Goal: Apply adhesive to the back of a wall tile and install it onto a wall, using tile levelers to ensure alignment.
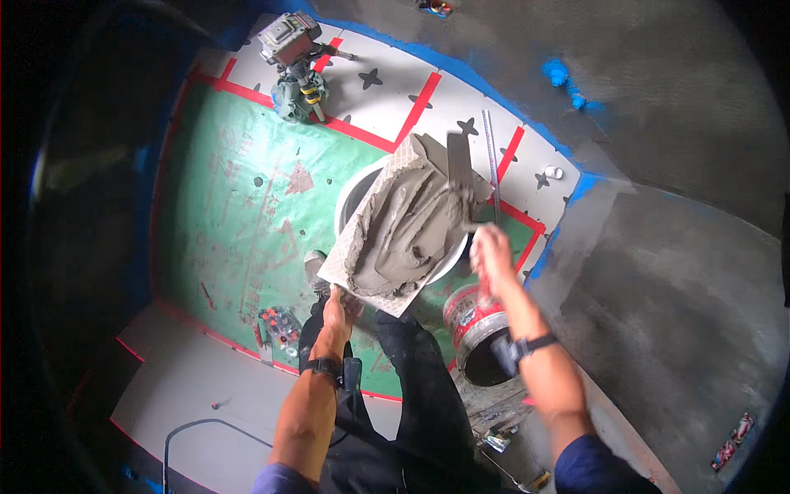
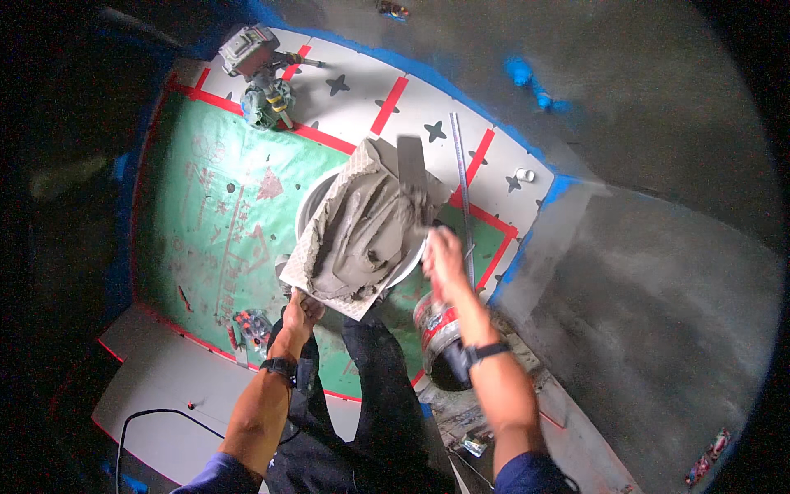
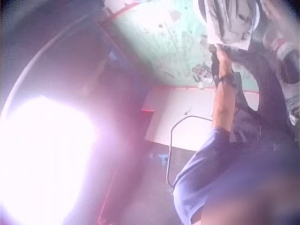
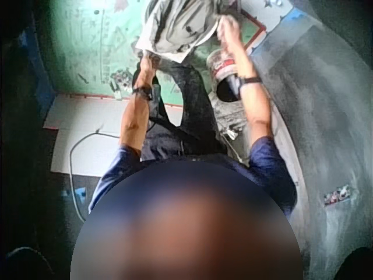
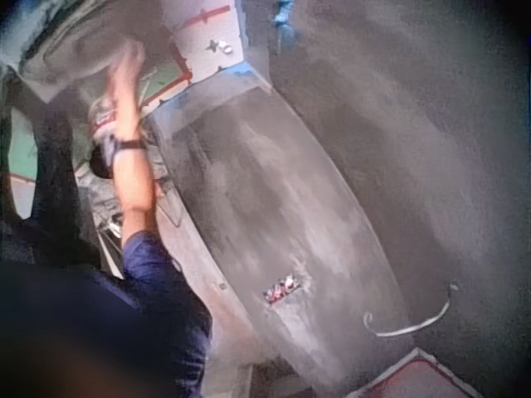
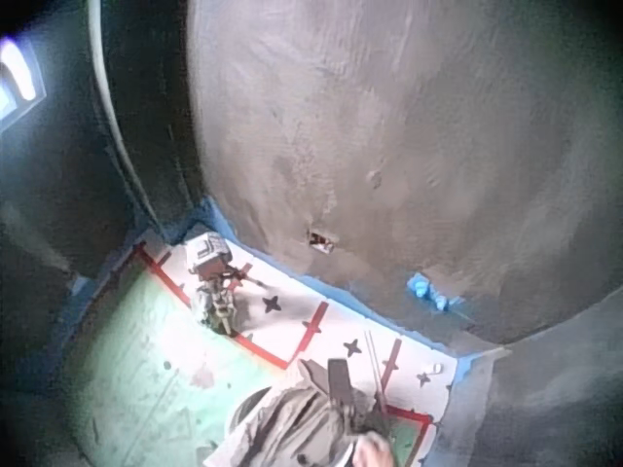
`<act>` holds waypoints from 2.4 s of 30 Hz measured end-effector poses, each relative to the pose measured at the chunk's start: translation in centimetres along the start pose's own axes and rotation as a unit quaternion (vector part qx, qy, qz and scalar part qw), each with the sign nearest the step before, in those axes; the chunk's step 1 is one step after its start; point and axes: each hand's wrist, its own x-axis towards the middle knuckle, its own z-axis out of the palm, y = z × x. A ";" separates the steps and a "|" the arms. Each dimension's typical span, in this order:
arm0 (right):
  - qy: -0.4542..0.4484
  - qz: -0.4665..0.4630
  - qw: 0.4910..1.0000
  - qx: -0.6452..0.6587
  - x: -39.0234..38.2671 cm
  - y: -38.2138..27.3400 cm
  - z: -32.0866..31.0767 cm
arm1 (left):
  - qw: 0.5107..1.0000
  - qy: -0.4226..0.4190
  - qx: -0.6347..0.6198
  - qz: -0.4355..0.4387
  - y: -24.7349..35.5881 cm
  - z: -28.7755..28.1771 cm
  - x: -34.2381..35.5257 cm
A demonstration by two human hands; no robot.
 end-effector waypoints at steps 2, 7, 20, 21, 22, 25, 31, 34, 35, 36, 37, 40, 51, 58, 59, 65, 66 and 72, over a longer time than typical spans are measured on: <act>0.038 0.025 0.995 0.093 -3.0 2.5 4.0 | 0.999 0.008 0.029 -0.017 0.9 -0.7 -0.4; 0.067 0.071 0.970 0.221 -0.4 3.9 14.4 | 0.996 -0.038 0.083 -0.012 3.6 -3.7 -1.0; 0.114 -0.041 0.976 -0.179 6.8 -2.5 20.5 | 0.989 -0.017 0.145 0.018 7.9 -20.4 -0.4; 0.081 -0.048 0.979 -0.180 7.9 -3.2 20.9 | 0.987 0.002 0.159 0.020 7.8 -21.5 -0.4; 0.058 -0.044 0.980 -0.185 8.6 -3.8 21.0 | 0.984 0.020 0.173 0.023 7.7 -22.5 -0.5; -0.015 -0.024 0.993 -0.112 7.0 -4.8 19.5 | 0.987 0.022 0.156 0.027 7.7 -24.4 0.0; 0.020 0.022 0.991 -0.128 -2.0 -3.5 13.2 | 0.991 -0.015 0.126 0.037 6.2 -21.1 3.1; 0.024 0.069 0.977 -0.200 -0.7 -2.2 15.1 | 0.979 -0.060 0.188 0.054 6.5 -16.4 4.1; -0.023 0.029 0.982 -0.184 0.5 -2.0 16.4 | 0.979 -0.066 0.189 0.047 6.7 -14.5 4.0; -0.045 0.027 0.983 -0.177 1.8 -2.1 17.6 | 0.982 -0.089 0.163 0.030 6.9 -12.7 3.9; -0.094 0.013 0.984 -0.149 3.2 -2.7 18.5 | 0.986 -0.097 0.138 0.001 7.1 -10.9 3.5; -0.097 0.029 0.983 -0.156 4.5 -4.2 19.5 | 0.991 -0.121 0.026 -0.046 7.4 -6.1 2.7; 0.002 0.022 0.983 -0.182 -4.9 -4.4 9.8 | 0.999 -0.010 -0.042 0.027 7.3 0.0 2.8; 0.000 0.013 0.984 -0.178 -5.7 -2.8 9.6 | 0.995 0.023 -0.002 0.092 11.7 -0.3 1.6; -0.006 0.015 0.984 -0.179 -5.2 -3.3 10.0 | 0.996 0.026 0.009 0.089 12.1 -0.6 1.5; -0.043 0.098 0.969 -0.224 -3.8 -4.0 14.3 | 0.996 -0.036 -0.024 0.078 11.3 -4.9 1.9; -0.072 0.107 0.964 -0.230 -4.1 -3.5 15.8 | 0.997 -0.026 -0.015 0.072 11.1 -6.1 1.9; -0.183 0.102 0.945 -0.252 -2.0 -0.6 25.9 | 0.999 -0.009 0.019 0.035 9.9 -14.1 1.8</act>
